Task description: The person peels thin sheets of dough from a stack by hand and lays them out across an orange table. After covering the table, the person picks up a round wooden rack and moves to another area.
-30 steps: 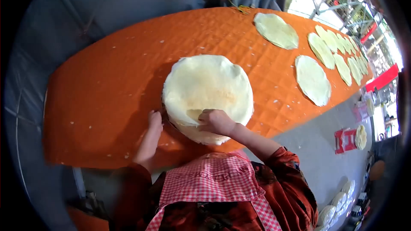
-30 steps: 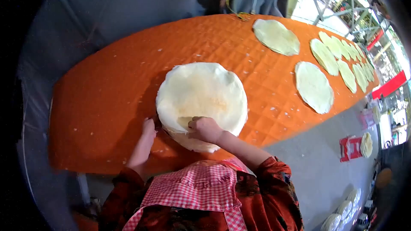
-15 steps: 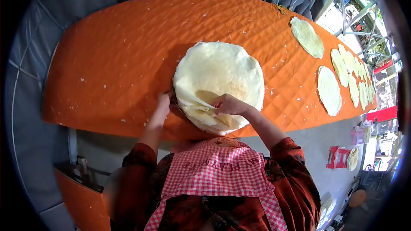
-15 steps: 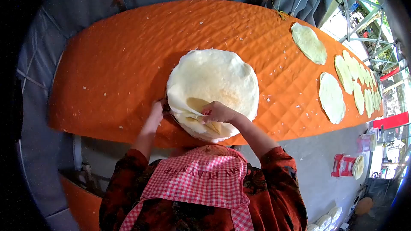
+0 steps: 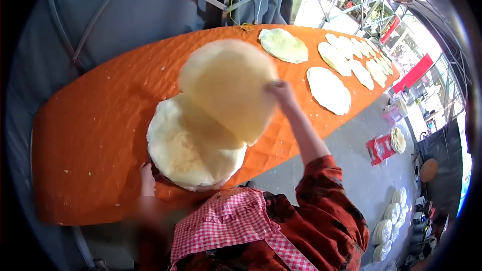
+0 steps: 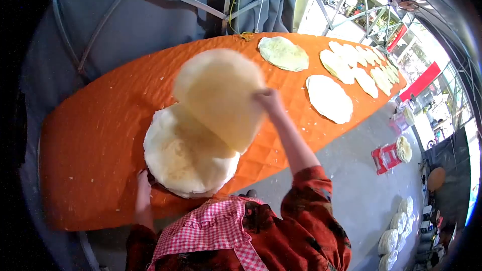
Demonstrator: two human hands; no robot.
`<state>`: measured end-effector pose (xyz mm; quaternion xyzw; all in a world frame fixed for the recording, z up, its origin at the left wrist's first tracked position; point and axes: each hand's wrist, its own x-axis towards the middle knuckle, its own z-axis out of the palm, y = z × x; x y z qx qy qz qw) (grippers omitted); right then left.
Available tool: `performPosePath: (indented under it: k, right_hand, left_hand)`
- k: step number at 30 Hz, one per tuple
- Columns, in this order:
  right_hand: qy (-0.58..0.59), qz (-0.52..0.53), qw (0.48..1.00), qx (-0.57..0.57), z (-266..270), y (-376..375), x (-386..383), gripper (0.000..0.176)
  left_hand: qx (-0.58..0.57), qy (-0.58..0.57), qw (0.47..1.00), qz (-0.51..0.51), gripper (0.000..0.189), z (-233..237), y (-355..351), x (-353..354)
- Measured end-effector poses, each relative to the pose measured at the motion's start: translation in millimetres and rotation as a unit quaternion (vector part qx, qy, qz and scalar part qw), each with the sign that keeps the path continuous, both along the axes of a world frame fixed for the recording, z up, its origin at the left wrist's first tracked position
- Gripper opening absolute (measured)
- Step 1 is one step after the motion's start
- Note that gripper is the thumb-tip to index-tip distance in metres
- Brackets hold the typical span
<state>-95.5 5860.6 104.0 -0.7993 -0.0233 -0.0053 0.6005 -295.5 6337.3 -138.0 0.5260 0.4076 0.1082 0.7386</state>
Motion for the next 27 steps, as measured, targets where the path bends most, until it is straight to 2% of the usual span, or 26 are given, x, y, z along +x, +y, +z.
performPosePath:
  k: [2, 3, 4, 5, 6, 8, 9, 10, 11, 12, 13, 14, 15, 16, 17, 18, 19, 21, 22, 23, 24, 26, 27]
  right_hand:
    - [-0.033, -0.093, 0.995, -0.001, -3, -66, -9, 0.023]
    - [-0.042, -0.172, 0.984, -0.003, -21, -96, -13, 0.023]
    - [-0.006, -0.161, 0.986, 0.039, -33, -122, -24, 0.029]
    - [0.005, -0.245, 0.968, 0.060, -48, -130, -40, 0.031]
    - [0.019, -0.324, 0.943, 0.078, -66, -132, -58, 0.032]
    - [-0.035, -0.345, 0.933, -0.098, -154, -147, -72, 0.036]
    - [-0.058, -0.249, 0.962, -0.101, -163, -108, -83, 0.037]
    - [-0.074, -0.150, 0.981, -0.101, -163, -44, -110, 0.038]
    - [-0.095, -0.005, 0.975, -0.202, -135, 23, -136, 0.048]
    - [-0.213, 0.147, 0.940, -0.220, -122, 74, -156, 0.057]
    - [-0.276, 0.289, 0.897, -0.192, -126, 114, -167, 0.067]
    - [-0.290, 0.377, 0.824, -0.307, -99, 153, -183, 0.072]
    - [-0.301, 0.409, 0.794, -0.334, -105, 175, -191, 0.073]
    - [-0.297, 0.413, 0.783, -0.358, -113, 184, -190, 0.073]
    - [-0.293, 0.416, 0.771, -0.384, -123, 191, -185, 0.074]
    - [-0.288, 0.418, 0.757, -0.412, -129, 197, -182, 0.075]
    - [-0.272, 0.399, 0.793, -0.372, -124, 198, -179, 0.063]
    - [-0.200, 0.435, 0.829, -0.288, -125, 189, -160, 0.055]
    - [-0.160, 0.454, 0.840, -0.250, -124, 189, -153, 0.051]
    - [-0.214, 0.457, 0.832, -0.232, -123, 191, -147, 0.041]
    - [-0.148, 0.472, 0.842, -0.214, -120, 193, -143, 0.041]
    - [-0.013, 0.493, 0.852, -0.176, -116, 194, -135, 0.040]
    - [0.001, 0.492, 0.853, -0.175, -114, 196, -130, 0.037]
  left_hand:
    - [-0.006, 0.007, 1.000, -0.016, 0.009, -2, 1, -3]
    - [-0.006, -0.007, 0.999, -0.032, 0.010, -12, 4, -2]
    - [-0.005, -0.018, 0.999, -0.045, 0.011, -25, 8, 2]
    - [-0.002, -0.023, 0.998, -0.054, 0.012, -32, 17, -1]
    - [0.013, 0.009, 1.000, 0.011, 0.015, -3, 1, -1]
    - [0.011, -0.005, 1.000, -0.009, 0.014, -13, 6, -2]
    - [0.022, -0.040, 0.999, -0.015, 0.009, -33, 12, 2]
    - [0.016, -0.016, 0.999, -0.042, 0.008, -3, 3, -2]
    - [0.039, -0.021, 0.999, -0.031, 0.008, -9, 2, 0]
    - [0.026, -0.032, 0.999, -0.014, 0.008, 1, -3, -2]
    - [0.015, -0.045, 0.998, -0.028, 0.008, -10, 2, -3]
    - [-0.001, -0.001, 0.999, -0.039, 0.009, -10, 5, -4]
    - [0.077, -0.005, 0.997, -0.031, 0.017, -20, 5, -3]
    - [0.016, 0.031, 0.996, -0.080, 0.032, -10, 10, -3]
    - [0.005, 0.033, 0.999, -0.039, 0.018, -2, 6, -6]
    - [-0.008, 0.033, 0.999, 0.002, 0.009, 30, -9, -7]
    - [-0.010, 0.019, 1.000, 0.001, 0.009, 26, -8, -7]
    - [-0.016, -0.008, 1.000, 0.000, 0.010, 14, -5, -7]
    - [0.009, -0.007, 1.000, -0.025, 0.009, -9, 1, -9]
    - [0.042, -0.008, 0.998, -0.054, 0.009, -37, 9, -6]
    - [0.078, -0.010, 0.993, -0.084, 0.009, -41, 13, -3]
    - [0.088, 0.000, 0.994, -0.068, 0.007, -49, 13, -2]
    - [0.097, -0.007, 0.993, -0.067, 0.005, -48, 13, -2]
